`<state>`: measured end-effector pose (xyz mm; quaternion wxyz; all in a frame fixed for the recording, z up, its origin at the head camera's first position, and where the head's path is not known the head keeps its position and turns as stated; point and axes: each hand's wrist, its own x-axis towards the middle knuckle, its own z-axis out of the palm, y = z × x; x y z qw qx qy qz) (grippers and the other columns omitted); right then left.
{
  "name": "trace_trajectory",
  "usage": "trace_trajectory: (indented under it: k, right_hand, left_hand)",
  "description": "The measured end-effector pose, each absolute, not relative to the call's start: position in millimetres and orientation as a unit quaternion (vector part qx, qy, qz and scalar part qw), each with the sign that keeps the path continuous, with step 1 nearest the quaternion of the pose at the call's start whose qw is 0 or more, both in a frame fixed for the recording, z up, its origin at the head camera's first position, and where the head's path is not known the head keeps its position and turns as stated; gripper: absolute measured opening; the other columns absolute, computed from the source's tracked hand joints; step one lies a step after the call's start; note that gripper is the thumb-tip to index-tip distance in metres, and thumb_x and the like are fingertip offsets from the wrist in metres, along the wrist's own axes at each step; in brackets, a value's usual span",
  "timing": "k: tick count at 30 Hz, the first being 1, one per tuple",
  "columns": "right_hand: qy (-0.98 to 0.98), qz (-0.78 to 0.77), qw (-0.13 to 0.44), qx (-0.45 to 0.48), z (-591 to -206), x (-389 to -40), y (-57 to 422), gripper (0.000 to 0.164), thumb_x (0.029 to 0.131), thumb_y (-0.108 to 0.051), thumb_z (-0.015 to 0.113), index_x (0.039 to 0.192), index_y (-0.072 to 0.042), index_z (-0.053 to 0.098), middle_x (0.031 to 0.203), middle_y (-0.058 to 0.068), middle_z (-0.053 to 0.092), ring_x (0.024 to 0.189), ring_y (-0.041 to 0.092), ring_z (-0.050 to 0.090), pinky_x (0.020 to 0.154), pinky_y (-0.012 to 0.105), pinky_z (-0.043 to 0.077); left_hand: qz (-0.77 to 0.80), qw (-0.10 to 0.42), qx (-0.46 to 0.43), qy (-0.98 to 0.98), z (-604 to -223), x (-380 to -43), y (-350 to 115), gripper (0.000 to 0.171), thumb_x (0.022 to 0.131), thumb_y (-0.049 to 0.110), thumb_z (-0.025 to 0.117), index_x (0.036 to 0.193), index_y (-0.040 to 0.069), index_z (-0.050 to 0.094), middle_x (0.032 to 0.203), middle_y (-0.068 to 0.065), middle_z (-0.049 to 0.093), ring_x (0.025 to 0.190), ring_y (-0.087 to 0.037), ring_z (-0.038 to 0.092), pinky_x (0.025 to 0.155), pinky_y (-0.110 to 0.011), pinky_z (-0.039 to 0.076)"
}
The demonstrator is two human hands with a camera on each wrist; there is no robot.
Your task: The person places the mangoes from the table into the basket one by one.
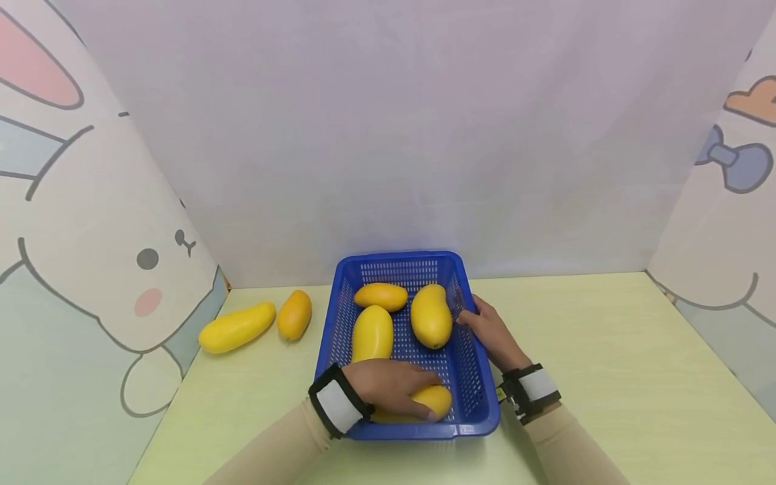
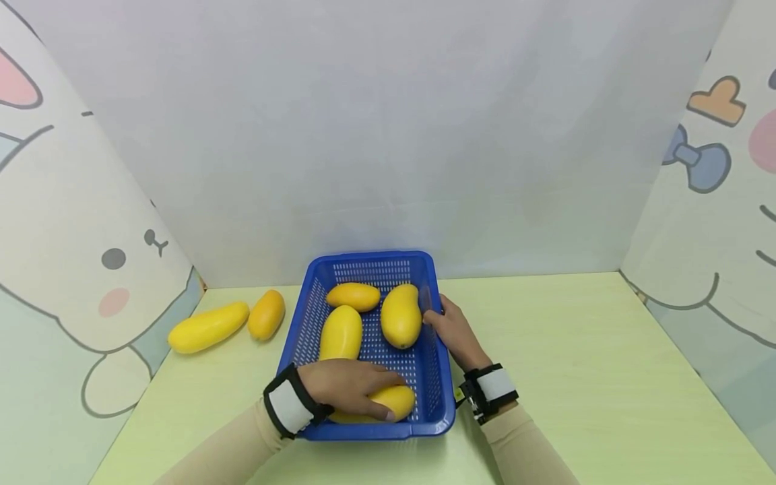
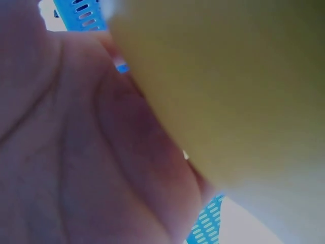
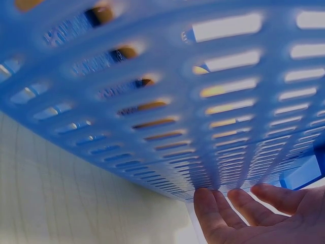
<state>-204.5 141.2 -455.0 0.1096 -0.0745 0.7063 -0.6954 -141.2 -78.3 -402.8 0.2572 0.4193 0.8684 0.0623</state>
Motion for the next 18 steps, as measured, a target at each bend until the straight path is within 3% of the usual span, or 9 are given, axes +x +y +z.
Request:
trace_trajectory:
  k: [18]
  right_hand:
    - [0.702, -0.699, 0.114, -0.078, -454.3, -204.4, 142.3, 0.057, 0.088, -0.01, 0.044, 0.142, -0.01, 0.029, 0.124, 0.022, 0.047, 0.092, 0.037, 0.058, 0.074, 0.051, 0.05]
  left_hand:
    - [0.078, 0.264, 0.422, 0.863, -402.9, -142.2, -79.8, 0.051, 0.09, 0.059, 0.041, 0.13, 0.029, 0.049, 0.115, 0.013, 0.057, 0.097, -0.003, 0.051, 0.089, -0.03, 0.042]
